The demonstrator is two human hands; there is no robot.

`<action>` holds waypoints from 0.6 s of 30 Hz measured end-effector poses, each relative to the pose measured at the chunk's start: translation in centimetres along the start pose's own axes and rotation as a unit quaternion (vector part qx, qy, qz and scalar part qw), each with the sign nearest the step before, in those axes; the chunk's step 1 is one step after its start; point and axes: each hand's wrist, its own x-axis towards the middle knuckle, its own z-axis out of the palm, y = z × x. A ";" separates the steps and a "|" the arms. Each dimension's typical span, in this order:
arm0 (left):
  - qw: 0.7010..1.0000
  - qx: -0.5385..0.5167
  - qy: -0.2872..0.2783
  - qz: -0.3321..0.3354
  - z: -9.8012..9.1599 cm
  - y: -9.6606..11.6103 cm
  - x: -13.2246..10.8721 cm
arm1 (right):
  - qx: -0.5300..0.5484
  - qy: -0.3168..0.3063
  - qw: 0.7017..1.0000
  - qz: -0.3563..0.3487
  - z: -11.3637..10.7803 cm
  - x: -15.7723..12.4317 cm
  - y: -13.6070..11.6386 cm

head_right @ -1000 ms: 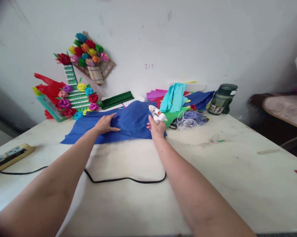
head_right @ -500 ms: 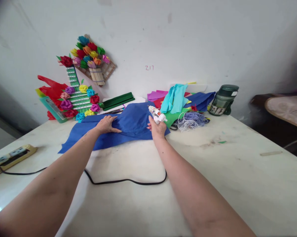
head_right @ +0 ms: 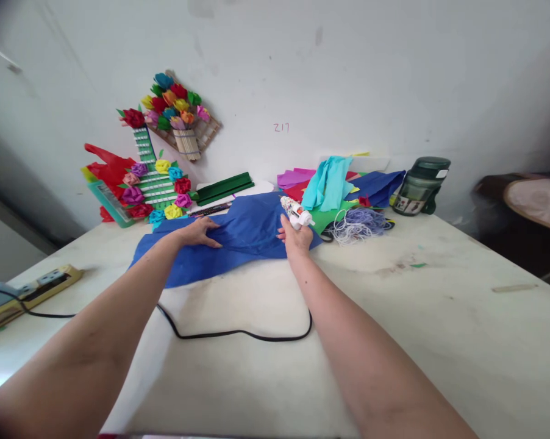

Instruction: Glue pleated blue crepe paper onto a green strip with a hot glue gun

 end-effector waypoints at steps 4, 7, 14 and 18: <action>1.000 -0.025 0.009 -0.001 0.0 -0.2 -0.4 | 0.001 0.001 1.000 0.006 -0.1 -0.1 -0.4; 0.999 -0.031 0.031 -0.014 0.2 -0.2 -0.7 | 0.000 0.000 1.000 0.011 -0.1 -0.2 -0.5; 0.999 -0.041 0.020 -0.024 0.1 0.8 -1.3 | 0.007 -0.005 1.000 0.002 -0.1 -0.2 -0.4; 0.996 -0.075 0.046 -0.027 0.3 1.5 -2.0 | 0.006 -0.001 1.000 0.004 -0.1 -0.2 -0.5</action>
